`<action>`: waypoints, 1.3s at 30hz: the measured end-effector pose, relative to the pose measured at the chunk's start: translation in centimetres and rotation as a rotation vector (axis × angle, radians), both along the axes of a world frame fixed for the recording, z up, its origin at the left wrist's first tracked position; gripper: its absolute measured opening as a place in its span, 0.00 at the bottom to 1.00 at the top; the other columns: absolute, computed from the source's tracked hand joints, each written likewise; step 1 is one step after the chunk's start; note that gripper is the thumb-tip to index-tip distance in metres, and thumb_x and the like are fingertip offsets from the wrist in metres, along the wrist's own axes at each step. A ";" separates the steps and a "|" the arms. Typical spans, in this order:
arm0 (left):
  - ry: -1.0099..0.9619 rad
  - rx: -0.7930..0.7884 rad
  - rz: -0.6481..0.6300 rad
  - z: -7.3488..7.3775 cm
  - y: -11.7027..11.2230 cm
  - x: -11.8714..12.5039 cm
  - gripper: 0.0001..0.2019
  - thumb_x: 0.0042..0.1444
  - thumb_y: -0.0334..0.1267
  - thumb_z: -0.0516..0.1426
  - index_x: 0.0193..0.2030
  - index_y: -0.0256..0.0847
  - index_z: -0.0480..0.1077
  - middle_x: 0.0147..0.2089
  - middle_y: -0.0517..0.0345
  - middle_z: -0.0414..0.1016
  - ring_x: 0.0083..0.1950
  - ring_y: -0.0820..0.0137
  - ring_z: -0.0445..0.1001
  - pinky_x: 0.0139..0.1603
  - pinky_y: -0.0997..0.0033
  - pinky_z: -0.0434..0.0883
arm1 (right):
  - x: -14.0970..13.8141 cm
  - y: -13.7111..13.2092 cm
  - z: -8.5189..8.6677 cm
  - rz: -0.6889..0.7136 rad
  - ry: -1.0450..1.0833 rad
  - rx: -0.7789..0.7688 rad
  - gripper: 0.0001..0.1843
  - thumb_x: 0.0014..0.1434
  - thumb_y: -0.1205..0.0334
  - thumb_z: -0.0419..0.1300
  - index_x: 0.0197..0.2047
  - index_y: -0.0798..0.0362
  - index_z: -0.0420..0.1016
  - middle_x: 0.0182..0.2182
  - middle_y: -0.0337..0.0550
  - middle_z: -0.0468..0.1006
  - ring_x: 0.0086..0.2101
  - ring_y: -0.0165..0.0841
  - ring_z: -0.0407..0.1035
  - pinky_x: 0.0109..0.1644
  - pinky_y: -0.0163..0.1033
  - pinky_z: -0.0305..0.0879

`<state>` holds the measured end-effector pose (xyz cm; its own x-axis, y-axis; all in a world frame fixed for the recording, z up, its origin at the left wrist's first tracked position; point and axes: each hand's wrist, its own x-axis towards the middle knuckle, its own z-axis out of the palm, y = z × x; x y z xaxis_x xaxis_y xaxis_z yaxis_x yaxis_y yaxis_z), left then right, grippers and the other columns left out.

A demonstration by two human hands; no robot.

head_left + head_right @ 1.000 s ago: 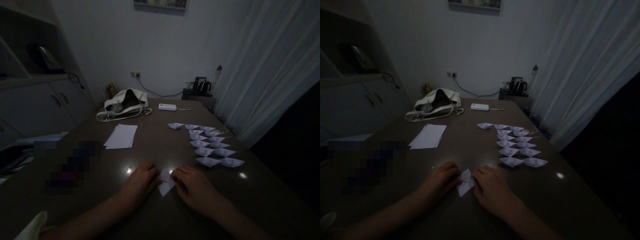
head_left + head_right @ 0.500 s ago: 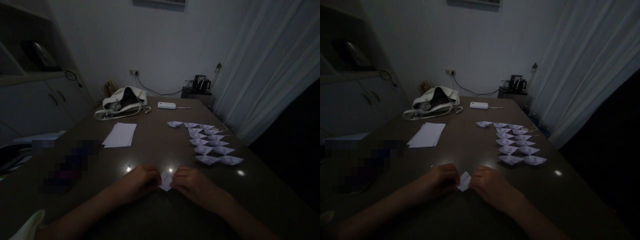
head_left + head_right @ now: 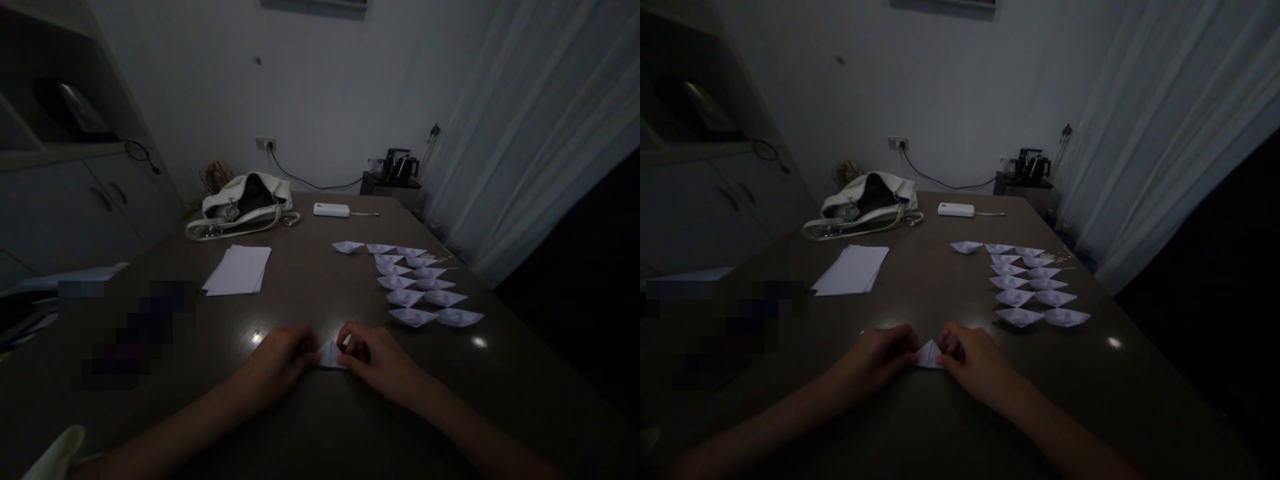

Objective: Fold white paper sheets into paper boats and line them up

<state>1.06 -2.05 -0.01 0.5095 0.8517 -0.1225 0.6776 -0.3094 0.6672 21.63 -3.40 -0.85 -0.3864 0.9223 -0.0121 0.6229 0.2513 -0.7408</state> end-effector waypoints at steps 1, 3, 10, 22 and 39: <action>0.006 -0.006 0.005 0.0 0.0 0.1 0.05 0.57 0.32 0.55 0.37 0.36 0.72 0.33 0.55 0.77 0.34 0.68 0.73 0.33 0.73 0.64 | -0.1 -0.1 -0.1 -0.011 0.001 -0.004 0.08 0.53 0.69 0.62 0.38 0.54 0.72 0.25 0.35 0.74 0.25 0.27 0.67 0.28 0.30 0.58; 0.014 0.004 -0.007 0.0 -0.1 0.1 0.06 0.57 0.34 0.54 0.36 0.37 0.73 0.34 0.54 0.76 0.35 0.67 0.73 0.34 0.72 0.64 | -0.1 -0.1 -0.2 -0.020 -0.013 -0.008 0.06 0.53 0.69 0.62 0.37 0.54 0.72 0.24 0.35 0.74 0.24 0.27 0.66 0.27 0.30 0.57; -0.052 0.127 -0.128 -1.0 -0.3 -0.1 0.06 0.55 0.36 0.58 0.38 0.38 0.72 0.34 0.58 0.71 0.35 0.69 0.69 0.33 0.73 0.62 | 0.1 -0.1 -0.2 0.090 -0.012 0.045 0.14 0.54 0.68 0.61 0.45 0.52 0.71 0.28 0.35 0.74 0.26 0.27 0.65 0.28 0.30 0.57; 0.013 0.151 -0.133 -1.2 -0.5 0.1 0.06 0.59 0.35 0.55 0.34 0.36 0.71 0.35 0.54 0.72 0.37 0.67 0.71 0.36 0.72 0.64 | -0.2 -0.1 -0.1 0.155 -0.109 0.163 0.09 0.60 0.64 0.59 0.30 0.55 0.77 0.28 0.41 0.75 0.31 0.30 0.69 0.34 0.33 0.58; 0.056 0.070 0.014 -0.3 0.2 0.0 0.03 0.53 0.33 0.57 0.32 0.38 0.72 0.34 0.55 0.75 0.36 0.66 0.72 0.34 0.72 0.63 | -1.0 -0.1 -0.7 0.015 -0.136 0.133 0.03 0.57 0.64 0.61 0.36 0.51 0.70 0.28 0.36 0.74 0.29 0.30 0.68 0.32 0.32 0.56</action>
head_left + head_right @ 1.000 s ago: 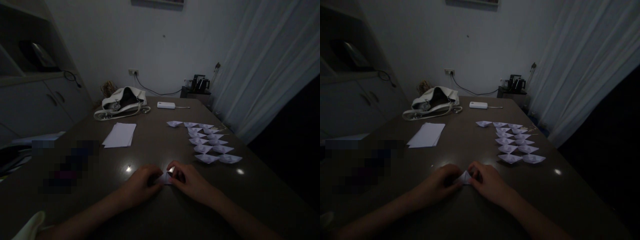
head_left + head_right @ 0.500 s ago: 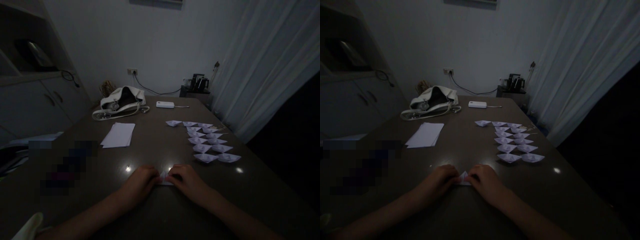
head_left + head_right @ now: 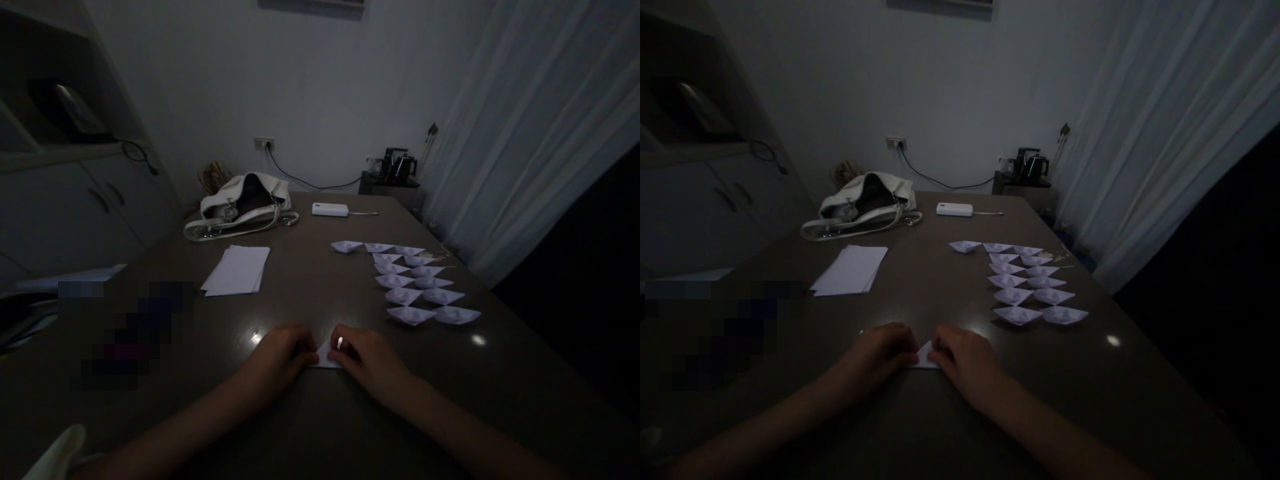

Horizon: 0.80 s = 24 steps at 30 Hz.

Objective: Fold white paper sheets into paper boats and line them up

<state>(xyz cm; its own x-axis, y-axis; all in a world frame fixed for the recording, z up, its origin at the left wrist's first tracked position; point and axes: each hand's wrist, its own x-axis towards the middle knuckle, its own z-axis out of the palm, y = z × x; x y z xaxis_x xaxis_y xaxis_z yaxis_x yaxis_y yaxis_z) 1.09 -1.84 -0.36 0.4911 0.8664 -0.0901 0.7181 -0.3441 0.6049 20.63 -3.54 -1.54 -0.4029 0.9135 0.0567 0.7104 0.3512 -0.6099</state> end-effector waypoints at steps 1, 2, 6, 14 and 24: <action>0.001 -0.021 -0.003 0.1 0.1 0.0 0.03 0.53 0.32 0.57 0.33 0.38 0.73 0.34 0.55 0.75 0.36 0.66 0.72 0.34 0.72 0.63 | 0.0 0.0 -0.1 0.000 -0.020 0.013 0.03 0.57 0.63 0.61 0.36 0.51 0.71 0.28 0.36 0.74 0.29 0.30 0.68 0.32 0.32 0.56; -0.002 -0.034 -0.005 0.2 0.1 0.0 0.03 0.53 0.32 0.57 0.33 0.38 0.73 0.33 0.56 0.75 0.35 0.67 0.72 0.34 0.72 0.63 | 0.1 0.1 -0.2 -0.001 -0.040 0.026 0.03 0.57 0.63 0.62 0.36 0.50 0.71 0.28 0.36 0.73 0.29 0.29 0.67 0.31 0.32 0.55; -0.031 0.003 -0.018 0.0 0.2 0.0 0.04 0.53 0.29 0.57 0.35 0.38 0.72 0.34 0.57 0.74 0.36 0.67 0.72 0.35 0.72 0.64 | 0.2 0.0 -0.5 0.032 -0.085 0.082 0.02 0.59 0.63 0.60 0.38 0.50 0.72 0.31 0.37 0.72 0.29 0.29 0.67 0.32 0.32 0.56; 0.012 0.142 -0.245 -0.6 -0.2 -0.6 0.05 0.59 0.30 0.55 0.36 0.37 0.72 0.38 0.54 0.71 0.39 0.68 0.72 0.39 0.73 0.66 | 0.5 -0.5 0.7 0.307 -0.228 0.227 0.11 0.57 0.54 0.62 0.37 0.54 0.75 0.37 0.43 0.75 0.38 0.35 0.67 0.38 0.37 0.60; 0.208 0.383 -0.396 0.1 -0.4 -0.7 0.09 0.62 0.32 0.50 0.42 0.36 0.70 0.38 0.50 0.72 0.35 0.66 0.72 0.35 0.71 0.67 | 1.3 0.0 0.9 0.301 -0.060 0.221 0.14 0.58 0.56 0.61 0.45 0.54 0.74 0.38 0.45 0.76 0.40 0.36 0.68 0.42 0.38 0.62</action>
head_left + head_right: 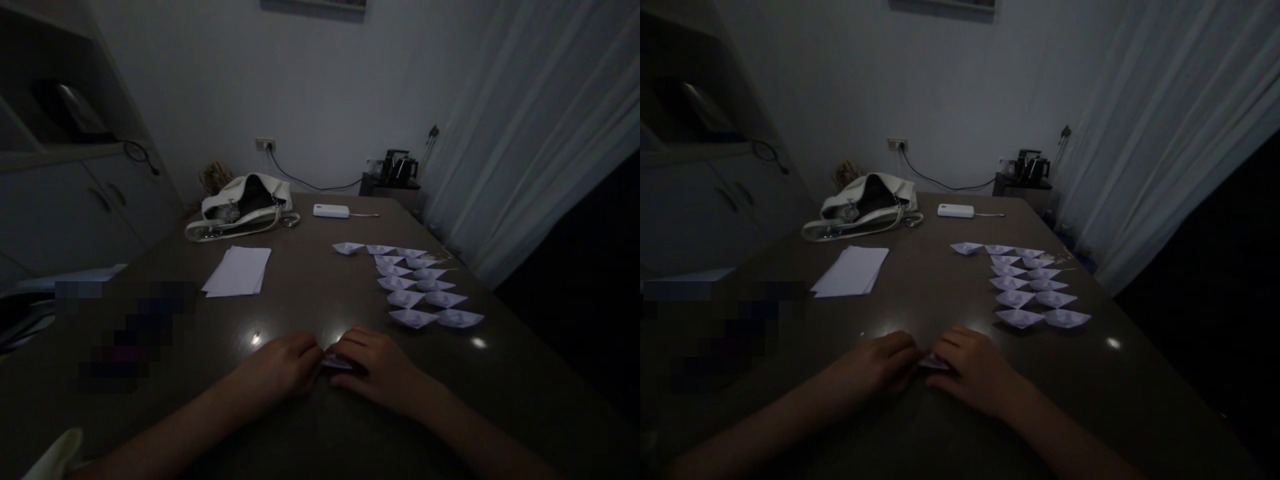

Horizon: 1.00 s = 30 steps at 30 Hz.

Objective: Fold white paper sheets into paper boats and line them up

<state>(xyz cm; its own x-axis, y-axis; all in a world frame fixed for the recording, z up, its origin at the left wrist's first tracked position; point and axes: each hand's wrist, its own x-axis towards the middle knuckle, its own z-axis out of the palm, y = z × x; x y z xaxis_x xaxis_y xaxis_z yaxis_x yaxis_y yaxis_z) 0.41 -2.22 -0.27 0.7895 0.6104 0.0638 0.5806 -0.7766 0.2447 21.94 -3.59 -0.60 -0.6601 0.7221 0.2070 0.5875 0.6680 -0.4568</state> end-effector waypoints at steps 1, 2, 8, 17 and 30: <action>-0.050 -0.031 0.016 0.3 -0.1 0.0 0.09 0.62 0.31 0.49 0.41 0.36 0.70 0.37 0.50 0.72 0.36 0.66 0.72 0.35 0.72 0.67 | 0.0 0.0 0.0 -0.010 0.060 0.016 0.13 0.59 0.57 0.60 0.45 0.54 0.74 0.38 0.46 0.76 0.40 0.36 0.68 0.43 0.38 0.62; -0.118 -0.077 0.040 0.5 -0.1 0.0 0.08 0.62 0.31 0.49 0.41 0.36 0.70 0.37 0.51 0.72 0.36 0.67 0.72 0.35 0.73 0.67 | -0.1 -0.1 -0.1 -0.036 0.129 0.028 0.11 0.60 0.58 0.59 0.43 0.54 0.75 0.38 0.46 0.76 0.39 0.35 0.68 0.42 0.38 0.62; -0.377 -0.299 0.141 1.2 -0.4 0.2 0.09 0.63 0.34 0.49 0.41 0.38 0.70 0.36 0.55 0.74 0.35 0.71 0.72 0.35 0.76 0.65 | -0.9 -0.2 -0.2 -0.279 0.424 -0.196 0.15 0.59 0.54 0.58 0.28 0.56 0.75 0.23 0.40 0.72 0.25 0.29 0.65 0.28 0.33 0.59; -0.383 -0.401 0.247 1.2 -0.9 0.8 0.16 0.62 0.36 0.48 0.26 0.37 0.69 0.22 0.60 0.68 0.24 0.74 0.66 0.26 0.77 0.58 | -1.9 -0.4 -0.6 -0.308 0.554 -0.464 0.25 0.61 0.45 0.50 0.19 0.54 0.62 0.17 0.34 0.59 0.21 0.26 0.57 0.24 0.32 0.51; -0.518 -0.656 0.231 1.0 -0.9 0.7 0.18 0.63 0.46 0.48 0.28 0.37 0.66 0.22 0.64 0.61 0.25 0.75 0.62 0.26 0.77 0.58 | -1.8 -0.5 -0.2 -0.352 0.628 -0.399 0.26 0.60 0.45 0.50 0.17 0.52 0.55 0.16 0.33 0.52 0.20 0.25 0.50 0.23 0.33 0.47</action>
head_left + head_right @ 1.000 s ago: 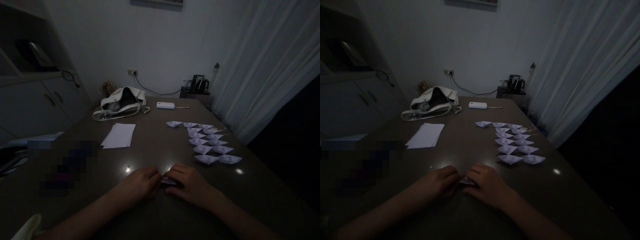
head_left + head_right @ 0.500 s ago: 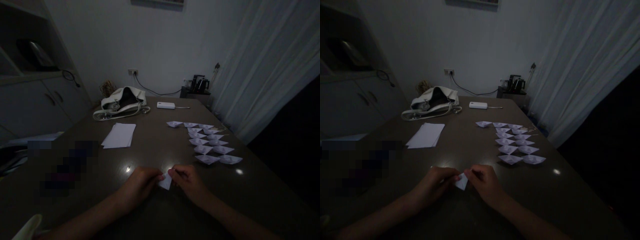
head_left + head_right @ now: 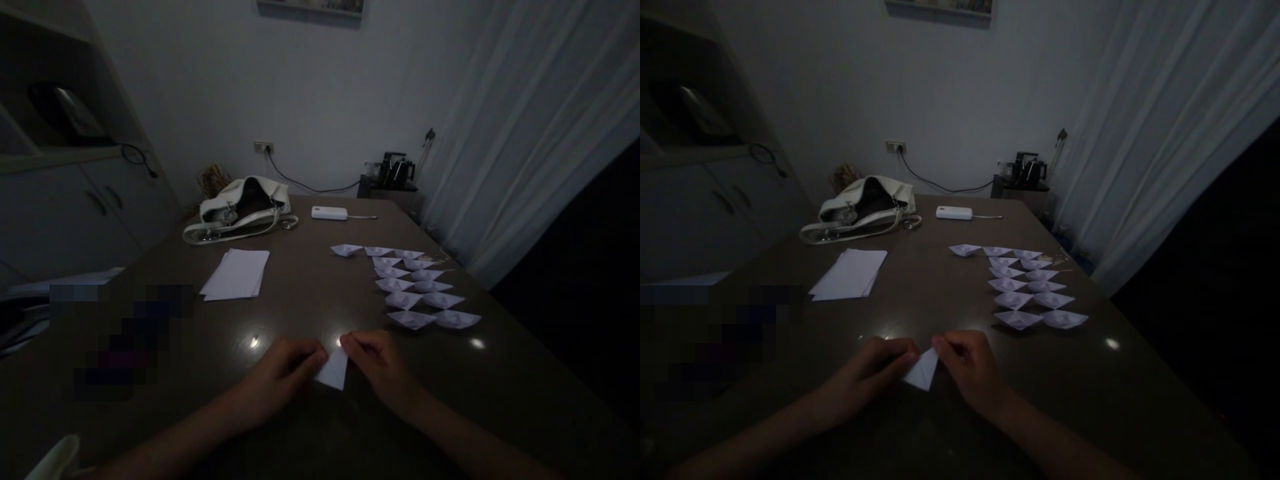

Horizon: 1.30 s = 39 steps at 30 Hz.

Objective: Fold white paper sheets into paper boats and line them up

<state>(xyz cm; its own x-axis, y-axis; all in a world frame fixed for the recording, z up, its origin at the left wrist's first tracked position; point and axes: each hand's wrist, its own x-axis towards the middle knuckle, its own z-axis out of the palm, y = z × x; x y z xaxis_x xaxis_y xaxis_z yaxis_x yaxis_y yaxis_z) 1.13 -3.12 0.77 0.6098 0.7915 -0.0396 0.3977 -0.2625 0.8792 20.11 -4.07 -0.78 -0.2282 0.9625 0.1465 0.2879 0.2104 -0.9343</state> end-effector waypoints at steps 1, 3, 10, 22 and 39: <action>-0.018 -0.058 -0.026 -0.2 0.0 0.0 0.18 0.63 0.48 0.48 0.30 0.36 0.66 0.22 0.65 0.61 0.24 0.75 0.62 0.25 0.78 0.58 | 0.1 0.1 0.0 -0.018 -0.012 0.020 0.27 0.60 0.45 0.51 0.17 0.53 0.55 0.16 0.33 0.52 0.20 0.25 0.51 0.22 0.33 0.47; -0.046 -0.147 -0.051 -0.7 0.0 0.1 0.20 0.62 0.51 0.48 0.31 0.36 0.68 0.21 0.65 0.60 0.22 0.76 0.60 0.22 0.78 0.57 | 0.1 0.1 -0.1 -0.036 0.012 0.015 0.27 0.60 0.45 0.51 0.17 0.53 0.58 0.16 0.33 0.55 0.20 0.26 0.53 0.22 0.32 0.49; -0.136 -0.226 0.091 -1.2 0.3 0.4 0.29 0.55 0.62 0.49 0.31 0.32 0.71 0.16 0.65 0.60 0.16 0.77 0.56 0.18 0.78 0.52 | -0.2 0.1 -0.2 0.156 0.066 -0.168 0.18 0.56 0.49 0.59 0.25 0.56 0.69 0.21 0.38 0.70 0.22 0.27 0.62 0.26 0.31 0.56; -0.004 -0.126 0.077 -1.3 0.3 0.2 0.27 0.61 0.54 0.45 0.27 0.33 0.72 0.15 0.63 0.62 0.17 0.76 0.60 0.19 0.79 0.55 | 0.1 0.4 -0.5 0.001 -0.182 0.049 0.14 0.58 0.60 0.55 0.22 0.55 0.67 0.18 0.36 0.67 0.21 0.28 0.61 0.25 0.32 0.52; -0.477 -0.334 0.114 -2.4 1.2 0.5 0.15 0.48 0.42 0.65 0.39 0.35 0.70 0.32 0.58 0.75 0.32 0.71 0.73 0.35 0.71 0.70 | 0.0 0.5 -1.0 0.004 0.099 -0.050 0.06 0.54 0.61 0.63 0.31 0.54 0.71 0.25 0.37 0.74 0.26 0.28 0.69 0.30 0.31 0.64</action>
<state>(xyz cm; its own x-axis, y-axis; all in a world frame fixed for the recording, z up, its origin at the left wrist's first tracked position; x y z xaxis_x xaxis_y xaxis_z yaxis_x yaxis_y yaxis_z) 1.63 -1.88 -1.62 0.5332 0.8450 -0.0404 -0.0518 0.0802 0.9954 20.08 -3.56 -1.73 -0.2184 0.9684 0.1207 0.1929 0.1641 -0.9674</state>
